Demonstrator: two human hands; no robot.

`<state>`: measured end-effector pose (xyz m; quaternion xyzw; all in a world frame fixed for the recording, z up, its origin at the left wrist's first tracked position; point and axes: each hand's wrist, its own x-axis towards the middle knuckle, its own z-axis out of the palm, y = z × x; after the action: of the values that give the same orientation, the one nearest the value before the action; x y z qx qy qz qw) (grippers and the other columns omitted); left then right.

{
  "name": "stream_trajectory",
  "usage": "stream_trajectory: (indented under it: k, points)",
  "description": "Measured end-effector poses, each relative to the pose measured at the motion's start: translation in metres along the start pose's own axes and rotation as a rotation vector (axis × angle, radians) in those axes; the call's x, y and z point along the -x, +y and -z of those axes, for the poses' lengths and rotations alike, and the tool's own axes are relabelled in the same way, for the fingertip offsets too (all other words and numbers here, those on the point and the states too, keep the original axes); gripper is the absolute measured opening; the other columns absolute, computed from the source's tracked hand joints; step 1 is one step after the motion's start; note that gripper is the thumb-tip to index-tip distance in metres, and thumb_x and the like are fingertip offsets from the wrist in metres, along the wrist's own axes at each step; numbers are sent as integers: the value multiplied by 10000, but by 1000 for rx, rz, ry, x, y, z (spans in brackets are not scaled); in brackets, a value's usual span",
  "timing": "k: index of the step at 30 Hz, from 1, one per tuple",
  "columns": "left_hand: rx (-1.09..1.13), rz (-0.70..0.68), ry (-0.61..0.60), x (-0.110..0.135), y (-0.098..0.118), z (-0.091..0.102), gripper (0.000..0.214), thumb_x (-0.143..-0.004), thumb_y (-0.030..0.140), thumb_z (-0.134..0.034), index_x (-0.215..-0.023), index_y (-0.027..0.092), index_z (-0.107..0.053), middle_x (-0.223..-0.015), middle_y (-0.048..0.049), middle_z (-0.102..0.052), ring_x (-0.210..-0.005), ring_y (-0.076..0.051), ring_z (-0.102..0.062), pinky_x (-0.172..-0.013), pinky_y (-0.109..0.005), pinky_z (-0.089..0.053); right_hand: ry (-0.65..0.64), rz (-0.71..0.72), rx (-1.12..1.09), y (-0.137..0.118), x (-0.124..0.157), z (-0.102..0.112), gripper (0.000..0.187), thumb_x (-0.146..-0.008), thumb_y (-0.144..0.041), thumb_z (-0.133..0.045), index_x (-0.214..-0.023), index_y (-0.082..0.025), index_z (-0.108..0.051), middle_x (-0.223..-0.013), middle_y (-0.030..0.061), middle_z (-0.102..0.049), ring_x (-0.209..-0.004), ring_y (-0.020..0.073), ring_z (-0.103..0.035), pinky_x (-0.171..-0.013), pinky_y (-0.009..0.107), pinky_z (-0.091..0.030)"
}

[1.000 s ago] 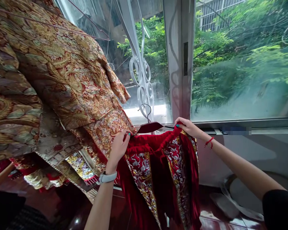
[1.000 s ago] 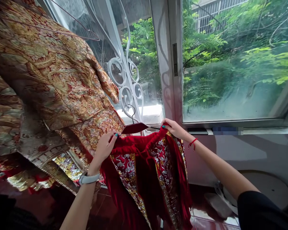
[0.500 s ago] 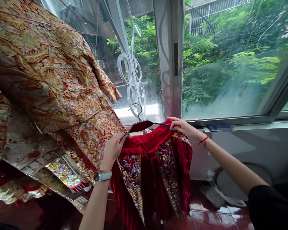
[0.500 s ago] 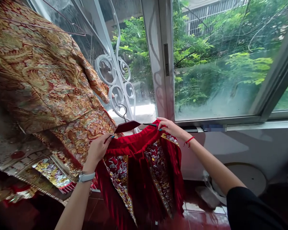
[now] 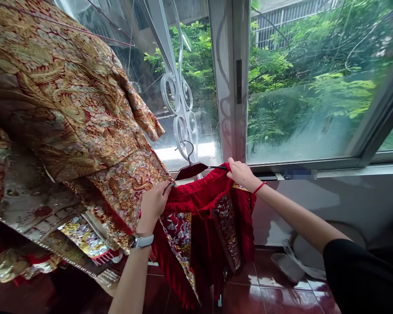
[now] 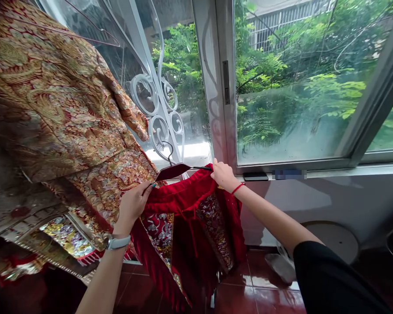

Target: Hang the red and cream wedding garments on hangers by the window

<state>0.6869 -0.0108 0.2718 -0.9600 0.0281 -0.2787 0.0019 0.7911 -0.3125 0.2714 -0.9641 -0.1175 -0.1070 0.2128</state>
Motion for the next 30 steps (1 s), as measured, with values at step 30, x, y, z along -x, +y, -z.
stream_trajectory:
  k: [30]
  points:
    - [72,-4,35,-3,17,-24,362,-988,309,-315,-1012,206,-661,-852,-84,-742,-740,-223,-677,-615,-273,-382,-276,-279,-850,110,-43,-1,87,-649,-131,-643,-565,-150,-627,-430,-41,-503,-412,71,-441,-469,189,-511]
